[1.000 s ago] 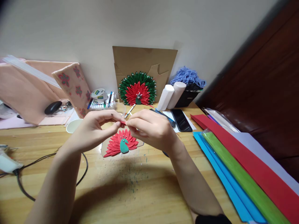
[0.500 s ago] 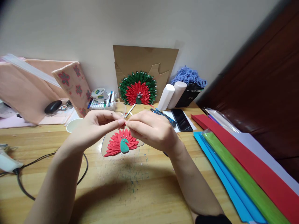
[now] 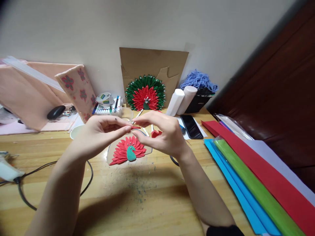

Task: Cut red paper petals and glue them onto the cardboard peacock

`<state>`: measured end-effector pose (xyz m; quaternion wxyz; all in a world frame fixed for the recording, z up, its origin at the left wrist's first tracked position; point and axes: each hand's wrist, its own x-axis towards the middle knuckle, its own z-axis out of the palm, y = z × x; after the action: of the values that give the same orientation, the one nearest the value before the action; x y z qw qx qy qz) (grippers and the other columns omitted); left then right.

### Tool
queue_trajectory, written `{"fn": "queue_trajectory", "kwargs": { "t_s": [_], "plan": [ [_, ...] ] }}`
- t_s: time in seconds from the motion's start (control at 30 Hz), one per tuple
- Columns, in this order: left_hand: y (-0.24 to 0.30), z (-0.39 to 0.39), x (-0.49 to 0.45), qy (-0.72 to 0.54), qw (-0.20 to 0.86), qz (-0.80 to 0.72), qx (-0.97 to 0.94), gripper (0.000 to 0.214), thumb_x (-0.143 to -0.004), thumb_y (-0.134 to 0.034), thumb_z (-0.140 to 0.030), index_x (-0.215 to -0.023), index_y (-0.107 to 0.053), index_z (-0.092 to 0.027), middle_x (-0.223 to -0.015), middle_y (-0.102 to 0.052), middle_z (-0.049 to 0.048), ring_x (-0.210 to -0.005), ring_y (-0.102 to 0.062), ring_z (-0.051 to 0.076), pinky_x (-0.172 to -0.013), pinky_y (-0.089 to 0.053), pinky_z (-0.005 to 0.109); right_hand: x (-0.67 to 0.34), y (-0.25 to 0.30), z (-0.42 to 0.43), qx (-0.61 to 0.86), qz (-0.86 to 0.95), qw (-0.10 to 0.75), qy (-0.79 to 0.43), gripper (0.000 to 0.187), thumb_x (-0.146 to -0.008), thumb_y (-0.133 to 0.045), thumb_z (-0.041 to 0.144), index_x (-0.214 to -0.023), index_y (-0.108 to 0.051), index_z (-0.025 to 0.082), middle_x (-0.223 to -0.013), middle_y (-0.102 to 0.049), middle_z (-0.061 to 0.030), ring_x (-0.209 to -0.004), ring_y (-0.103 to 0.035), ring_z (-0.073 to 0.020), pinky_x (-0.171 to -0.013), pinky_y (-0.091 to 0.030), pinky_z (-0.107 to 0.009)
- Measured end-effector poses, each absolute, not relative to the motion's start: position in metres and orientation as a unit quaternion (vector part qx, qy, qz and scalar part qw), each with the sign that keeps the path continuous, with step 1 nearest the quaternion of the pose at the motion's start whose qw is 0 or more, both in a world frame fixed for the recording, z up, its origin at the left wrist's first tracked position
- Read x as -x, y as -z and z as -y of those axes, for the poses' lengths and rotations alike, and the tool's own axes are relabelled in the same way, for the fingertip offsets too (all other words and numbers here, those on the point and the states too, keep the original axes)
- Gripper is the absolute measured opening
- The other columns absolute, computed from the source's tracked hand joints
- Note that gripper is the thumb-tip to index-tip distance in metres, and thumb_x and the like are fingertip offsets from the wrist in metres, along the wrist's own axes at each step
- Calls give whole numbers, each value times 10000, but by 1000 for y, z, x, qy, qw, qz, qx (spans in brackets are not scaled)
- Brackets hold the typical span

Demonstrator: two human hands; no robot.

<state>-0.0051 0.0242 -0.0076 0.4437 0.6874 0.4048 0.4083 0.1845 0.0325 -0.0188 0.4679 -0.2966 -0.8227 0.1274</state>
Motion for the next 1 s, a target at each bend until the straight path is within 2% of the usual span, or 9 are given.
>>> {"fn": "queue_trajectory", "kwargs": {
  "t_s": [0.17,0.3,0.73,0.8,0.9,1.0],
  "plan": [
    [6,-20,2,-418,374,-415,-717,159,-784,-639,-271,-857,-725,-159,-862,-738,74,-768,-683,173,-689,-566,274,-178,21,-32,355,743,480,-304,127,-744,-695,271,-818,-730,174,-737,-713,-39,-653,-666,-151,-592,-571,-277],
    [4,-17,1,-414,332,-410,-742,147,-799,-621,-255,-857,-725,-169,-834,-737,64,-754,-676,171,-689,-557,283,-178,21,-31,377,683,490,-389,145,-705,-730,299,-771,-736,170,-666,-709,-41,-592,-667,-159,-535,-575,-279],
    [2,-20,7,-444,225,-418,-760,159,-786,-643,-312,-749,-678,-162,-759,-710,43,-691,-640,138,-637,-520,251,-184,11,-32,394,657,452,-457,214,-723,-709,356,-681,-696,147,-599,-689,-33,-533,-634,-129,-492,-509,-229],
    [2,-20,7,-462,201,-416,-757,146,-774,-658,-309,-818,-684,-172,-818,-715,49,-735,-648,145,-684,-530,266,-185,10,-32,409,647,443,-468,225,-721,-709,369,-682,-693,148,-599,-687,-33,-529,-622,-122,-488,-496,-225],
    [2,-19,6,-474,187,-380,-773,242,-747,-693,-255,-983,-675,-205,-923,-718,48,-815,-656,151,-760,-533,283,-185,11,-33,419,638,423,-488,241,-720,-704,387,-685,-691,149,-597,-680,-30,-514,-602,-112,-470,-473,-217],
    [5,-20,3,-467,179,-328,-801,195,-772,-664,-190,-964,-689,-216,-883,-728,34,-772,-659,135,-701,-534,262,-186,14,-35,409,636,415,-506,236,-738,-689,382,-688,-684,151,-603,-677,-23,-510,-590,-104,-468,-457,-212]
  ]
}}
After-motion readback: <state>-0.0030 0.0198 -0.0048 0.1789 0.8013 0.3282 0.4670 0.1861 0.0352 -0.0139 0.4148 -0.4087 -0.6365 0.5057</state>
